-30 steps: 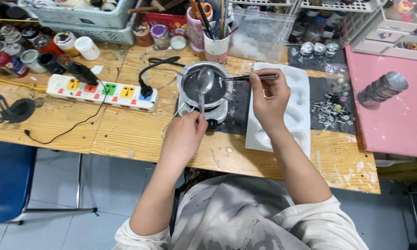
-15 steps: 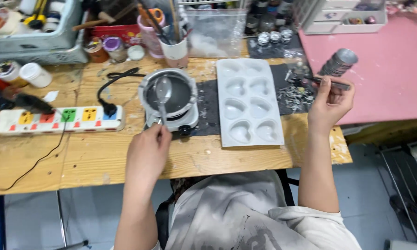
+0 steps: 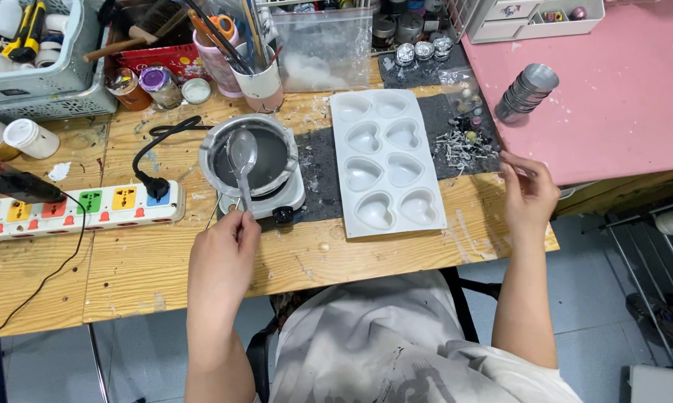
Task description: Melting and stirring wax in a heating pot at a workbench for candle making.
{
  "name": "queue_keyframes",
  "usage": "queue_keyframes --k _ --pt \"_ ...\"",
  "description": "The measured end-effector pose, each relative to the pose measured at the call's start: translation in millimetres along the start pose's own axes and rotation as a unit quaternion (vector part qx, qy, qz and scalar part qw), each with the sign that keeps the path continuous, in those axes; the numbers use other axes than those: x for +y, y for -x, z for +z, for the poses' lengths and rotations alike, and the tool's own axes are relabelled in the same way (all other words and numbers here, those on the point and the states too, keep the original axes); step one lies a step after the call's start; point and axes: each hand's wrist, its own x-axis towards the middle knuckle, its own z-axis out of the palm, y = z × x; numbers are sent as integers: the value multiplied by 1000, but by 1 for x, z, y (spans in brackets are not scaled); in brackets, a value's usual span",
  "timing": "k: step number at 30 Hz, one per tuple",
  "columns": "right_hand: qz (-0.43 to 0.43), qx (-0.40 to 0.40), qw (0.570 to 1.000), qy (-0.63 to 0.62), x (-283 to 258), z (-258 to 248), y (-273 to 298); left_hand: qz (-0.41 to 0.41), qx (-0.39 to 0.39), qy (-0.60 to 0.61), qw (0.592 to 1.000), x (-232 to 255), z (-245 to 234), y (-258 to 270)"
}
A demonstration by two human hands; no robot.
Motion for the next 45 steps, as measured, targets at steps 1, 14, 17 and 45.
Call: queue_keyframes --k 1,14,17,45 --pt "0 -1 1000 0 -8 -1 2 -1 1 0 1000 -1 1 0" --pt "-63 -247 947 193 -31 -13 26 24 40 42 998 -18 14 -1" --pt "-65 -239 948 200 -44 -11 26 21 38 52 998 -17 15 0" --pt "-214 -422 875 -99 -211 212 -1 74 10 271 960 -13 38 -9"
